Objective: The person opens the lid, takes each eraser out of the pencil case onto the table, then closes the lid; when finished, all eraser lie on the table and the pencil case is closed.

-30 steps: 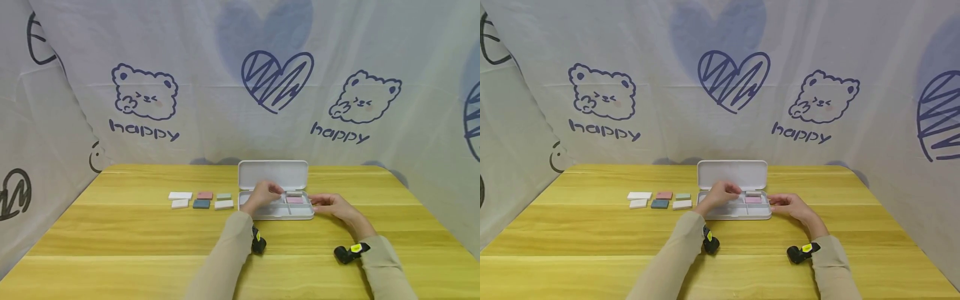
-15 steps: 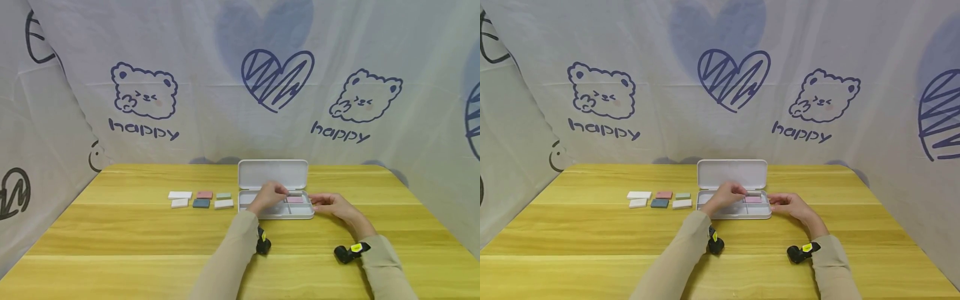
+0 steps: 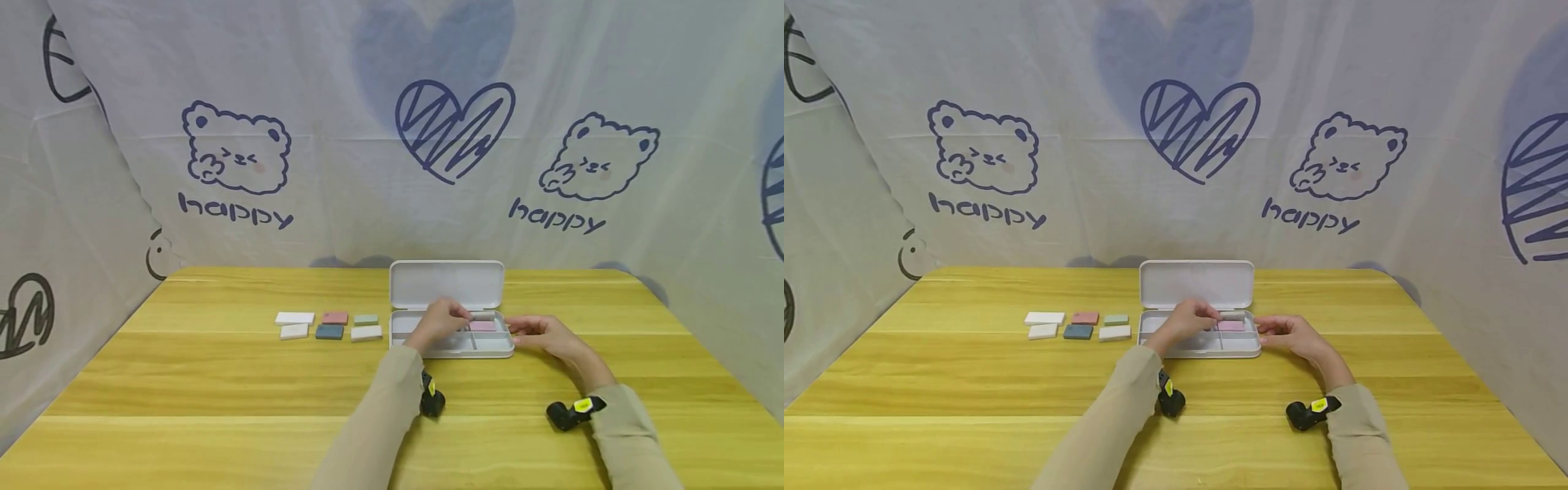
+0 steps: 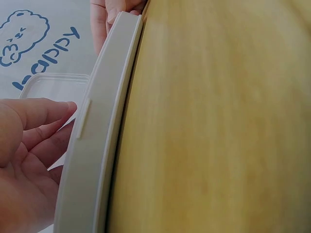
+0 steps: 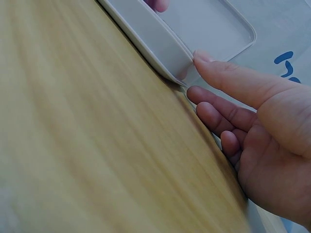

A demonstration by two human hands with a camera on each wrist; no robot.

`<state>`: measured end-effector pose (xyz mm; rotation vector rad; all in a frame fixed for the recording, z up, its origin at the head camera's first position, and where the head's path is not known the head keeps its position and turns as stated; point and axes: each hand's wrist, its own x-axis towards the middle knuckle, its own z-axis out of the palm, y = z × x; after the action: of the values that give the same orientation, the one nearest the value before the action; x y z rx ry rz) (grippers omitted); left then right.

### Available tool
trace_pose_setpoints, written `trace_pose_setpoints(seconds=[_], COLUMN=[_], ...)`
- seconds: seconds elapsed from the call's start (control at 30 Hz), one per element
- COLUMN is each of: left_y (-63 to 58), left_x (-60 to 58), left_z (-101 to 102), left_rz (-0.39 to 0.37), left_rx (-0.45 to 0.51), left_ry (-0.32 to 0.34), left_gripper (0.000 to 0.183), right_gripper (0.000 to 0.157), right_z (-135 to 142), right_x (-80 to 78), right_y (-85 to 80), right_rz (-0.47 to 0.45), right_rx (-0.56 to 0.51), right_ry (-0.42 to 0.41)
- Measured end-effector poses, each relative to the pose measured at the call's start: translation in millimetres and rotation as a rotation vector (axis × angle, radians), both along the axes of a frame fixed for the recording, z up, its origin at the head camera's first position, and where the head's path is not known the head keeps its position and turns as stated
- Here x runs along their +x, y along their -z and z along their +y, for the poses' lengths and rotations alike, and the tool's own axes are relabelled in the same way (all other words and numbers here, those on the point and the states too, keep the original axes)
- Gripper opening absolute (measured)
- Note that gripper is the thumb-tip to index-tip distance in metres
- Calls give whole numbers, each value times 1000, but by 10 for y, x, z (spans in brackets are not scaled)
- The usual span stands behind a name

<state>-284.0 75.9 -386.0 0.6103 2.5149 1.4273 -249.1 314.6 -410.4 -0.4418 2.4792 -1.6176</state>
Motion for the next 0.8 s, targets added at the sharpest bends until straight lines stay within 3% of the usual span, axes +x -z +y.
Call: trace_pose_setpoints(seconds=[0.27,0.6,0.8], left_y=[-44,-49,-52], left_x=[44,59,61], left_z=[-7,26,68], left_rz=[26,-22,-11], left_rx=[-35,43,94], left_ry=[3,-43,-59], left_gripper=[9,4,6], right_gripper=[46,45,45], right_z=[-14,-21,-16], right_x=[-1,21,8], right_y=[9,-22,-2], right_rz=[-3,-7,-2], right_rx=[-17,-22,-24], right_ry=[19,8,6])
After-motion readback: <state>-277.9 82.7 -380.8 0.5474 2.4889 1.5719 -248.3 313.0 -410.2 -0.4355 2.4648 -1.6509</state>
